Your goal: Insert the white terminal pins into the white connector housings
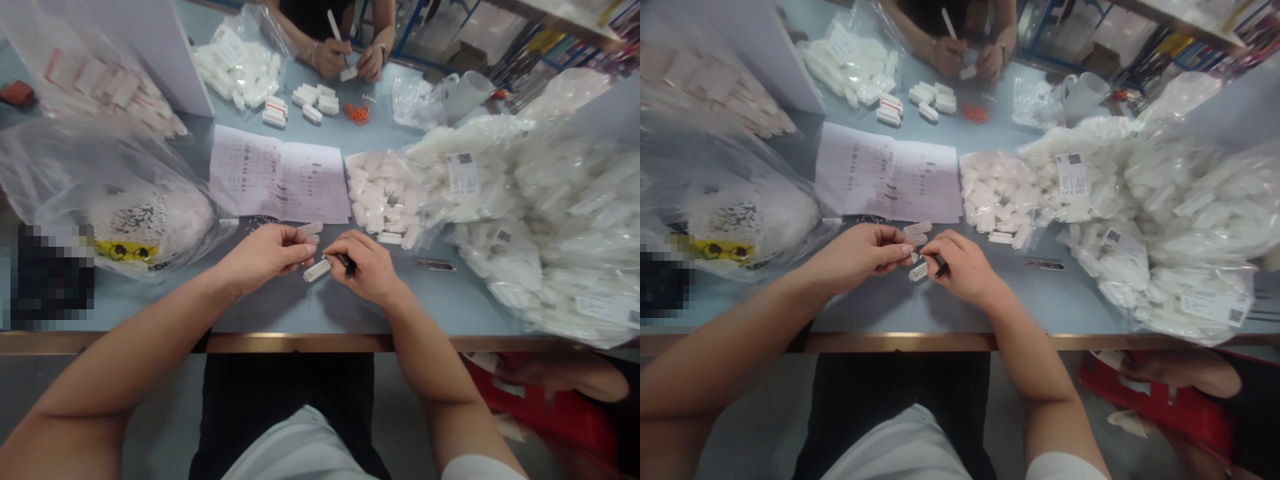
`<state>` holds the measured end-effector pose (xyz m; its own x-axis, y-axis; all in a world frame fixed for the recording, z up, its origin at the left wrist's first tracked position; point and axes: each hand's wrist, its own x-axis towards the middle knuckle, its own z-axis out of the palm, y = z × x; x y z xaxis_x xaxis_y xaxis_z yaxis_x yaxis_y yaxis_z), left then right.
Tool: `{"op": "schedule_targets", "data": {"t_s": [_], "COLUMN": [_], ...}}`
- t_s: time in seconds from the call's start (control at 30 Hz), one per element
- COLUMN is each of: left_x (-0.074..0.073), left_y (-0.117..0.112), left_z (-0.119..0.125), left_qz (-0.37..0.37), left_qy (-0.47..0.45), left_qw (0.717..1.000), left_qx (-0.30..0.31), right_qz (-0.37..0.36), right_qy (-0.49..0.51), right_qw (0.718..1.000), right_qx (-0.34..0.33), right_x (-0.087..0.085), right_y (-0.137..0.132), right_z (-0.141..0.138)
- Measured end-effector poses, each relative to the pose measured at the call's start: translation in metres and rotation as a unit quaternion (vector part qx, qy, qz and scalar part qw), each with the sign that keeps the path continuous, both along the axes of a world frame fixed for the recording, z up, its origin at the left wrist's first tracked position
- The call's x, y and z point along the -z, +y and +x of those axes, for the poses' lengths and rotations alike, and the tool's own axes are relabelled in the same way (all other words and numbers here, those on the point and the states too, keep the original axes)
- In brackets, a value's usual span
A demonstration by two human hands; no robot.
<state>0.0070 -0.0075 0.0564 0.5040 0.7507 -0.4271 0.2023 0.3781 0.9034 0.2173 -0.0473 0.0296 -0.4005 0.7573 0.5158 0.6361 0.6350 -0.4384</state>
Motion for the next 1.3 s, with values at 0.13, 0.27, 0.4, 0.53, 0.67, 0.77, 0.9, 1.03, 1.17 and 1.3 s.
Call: {"op": "schedule_targets", "data": {"t_s": [0.13,0.27,0.4,0.53,0.67,0.77,0.9,1.03,1.17,1.3], "left_x": [0.003,0.003,0.000,0.001,0.000,-0.001,-0.001,-0.002,-0.004,-0.004], "left_y": [0.004,0.007,0.007,0.007,0.007,0.006,0.006,0.006,0.005,0.006], "left_z": [-0.004,-0.004,-0.004,-0.004,-0.004,-0.003,-0.003,-0.002,-0.002,-0.002], "left_qz": [0.009,-0.007,-0.005,-0.004,-0.005,-0.001,0.000,-0.007,-0.008,-0.006], "left_qy": [0.002,0.002,0.005,0.001,0.009,0.015,0.014,0.015,0.019,0.019], "left_qw": [0.999,0.998,0.999,0.999,0.999,0.999,0.999,0.999,0.998,0.998], "left_qx": [-0.034,-0.055,-0.044,-0.044,-0.044,-0.045,-0.048,-0.050,-0.052,-0.053], "right_qz": [-0.039,-0.026,0.019,0.034,0.035,0.039,0.043,0.037,0.028,0.015], "right_qy": [-0.110,-0.197,-0.224,-0.254,-0.281,-0.276,-0.260,-0.266,-0.283,-0.290], "right_qw": [0.991,0.978,0.972,0.963,0.955,0.956,0.961,0.959,0.953,0.950], "right_qx": [-0.057,-0.072,-0.076,-0.084,-0.089,-0.089,-0.088,-0.090,-0.099,-0.115], "right_x": [0.006,0.009,0.012,0.011,0.009,0.009,0.010,0.010,0.009,0.008], "right_y": [0.001,0.001,0.001,0.000,-0.001,-0.002,-0.002,-0.002,-0.002,-0.002], "right_z": [0.004,0.002,0.001,0.000,-0.001,-0.001,-0.001,0.000,-0.001,0.001]}}
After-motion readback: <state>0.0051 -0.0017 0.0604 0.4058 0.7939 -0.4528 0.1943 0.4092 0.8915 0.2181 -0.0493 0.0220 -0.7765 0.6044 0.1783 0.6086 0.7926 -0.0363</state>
